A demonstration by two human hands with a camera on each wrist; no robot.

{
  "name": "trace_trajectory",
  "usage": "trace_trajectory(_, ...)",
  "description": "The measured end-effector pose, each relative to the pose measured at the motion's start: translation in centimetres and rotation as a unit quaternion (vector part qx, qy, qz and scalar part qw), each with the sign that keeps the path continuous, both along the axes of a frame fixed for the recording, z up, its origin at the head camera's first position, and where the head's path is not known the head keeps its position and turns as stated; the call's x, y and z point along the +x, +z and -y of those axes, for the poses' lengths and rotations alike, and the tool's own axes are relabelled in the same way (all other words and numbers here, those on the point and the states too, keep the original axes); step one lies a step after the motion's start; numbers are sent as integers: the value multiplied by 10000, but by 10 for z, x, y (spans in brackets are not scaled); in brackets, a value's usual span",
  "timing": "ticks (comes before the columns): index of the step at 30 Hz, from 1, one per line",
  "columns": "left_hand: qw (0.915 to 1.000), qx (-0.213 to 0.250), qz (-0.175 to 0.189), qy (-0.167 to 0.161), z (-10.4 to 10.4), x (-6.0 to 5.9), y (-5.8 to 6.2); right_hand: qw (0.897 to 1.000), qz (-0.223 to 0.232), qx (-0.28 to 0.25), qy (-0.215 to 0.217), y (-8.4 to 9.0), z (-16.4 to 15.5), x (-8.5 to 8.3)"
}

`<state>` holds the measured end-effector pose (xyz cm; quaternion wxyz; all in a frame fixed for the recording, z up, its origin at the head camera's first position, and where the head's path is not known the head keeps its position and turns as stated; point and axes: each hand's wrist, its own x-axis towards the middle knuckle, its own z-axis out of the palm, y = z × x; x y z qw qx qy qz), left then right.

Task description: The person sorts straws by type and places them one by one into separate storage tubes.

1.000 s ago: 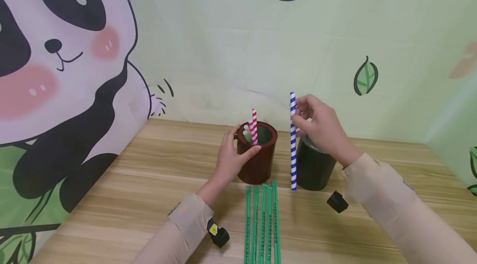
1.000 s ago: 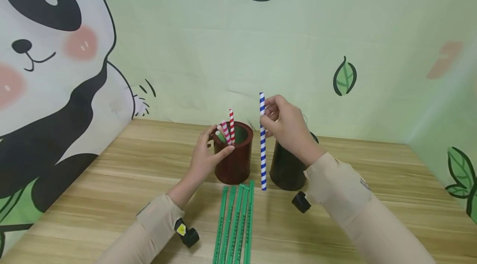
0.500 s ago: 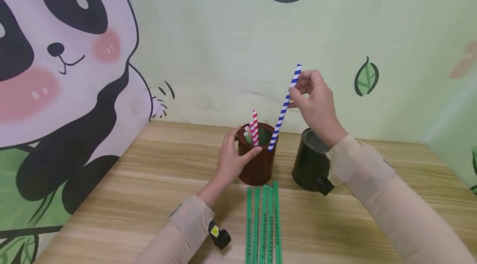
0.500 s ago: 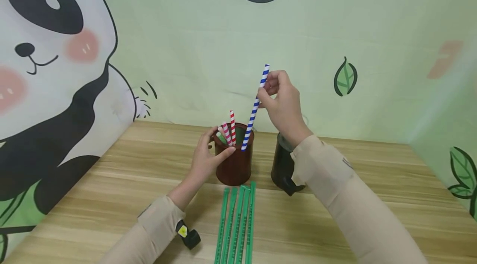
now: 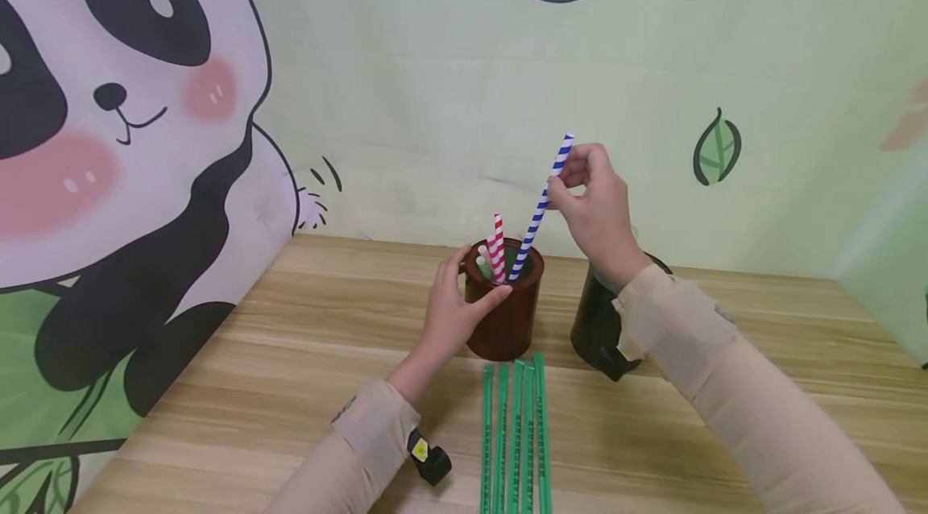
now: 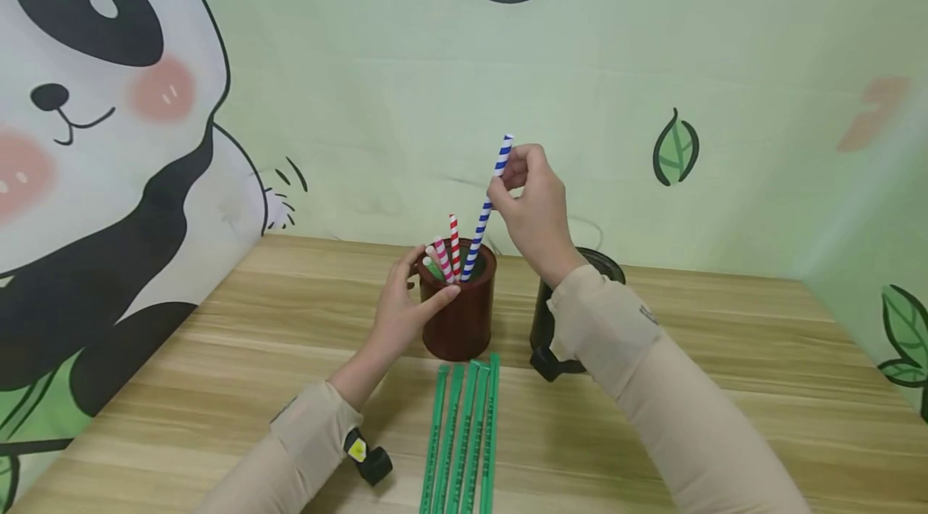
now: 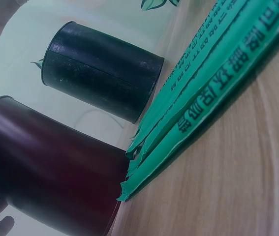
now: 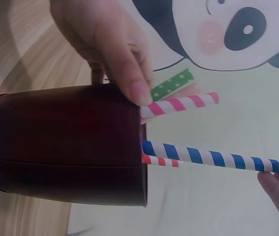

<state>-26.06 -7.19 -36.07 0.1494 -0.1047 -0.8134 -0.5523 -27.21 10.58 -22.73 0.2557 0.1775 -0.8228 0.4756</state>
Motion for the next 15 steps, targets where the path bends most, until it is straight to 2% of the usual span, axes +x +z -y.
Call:
trace_trajectory(6, 10000, -30, -18, 14, 0, 0, 1, 9982, 203, 563, 67, -10, 4, -1)
trace_trajectory(15, 10000, -26, 0, -5, 1, 3, 3, 9952, 333, 900, 203, -22, 9, 1)
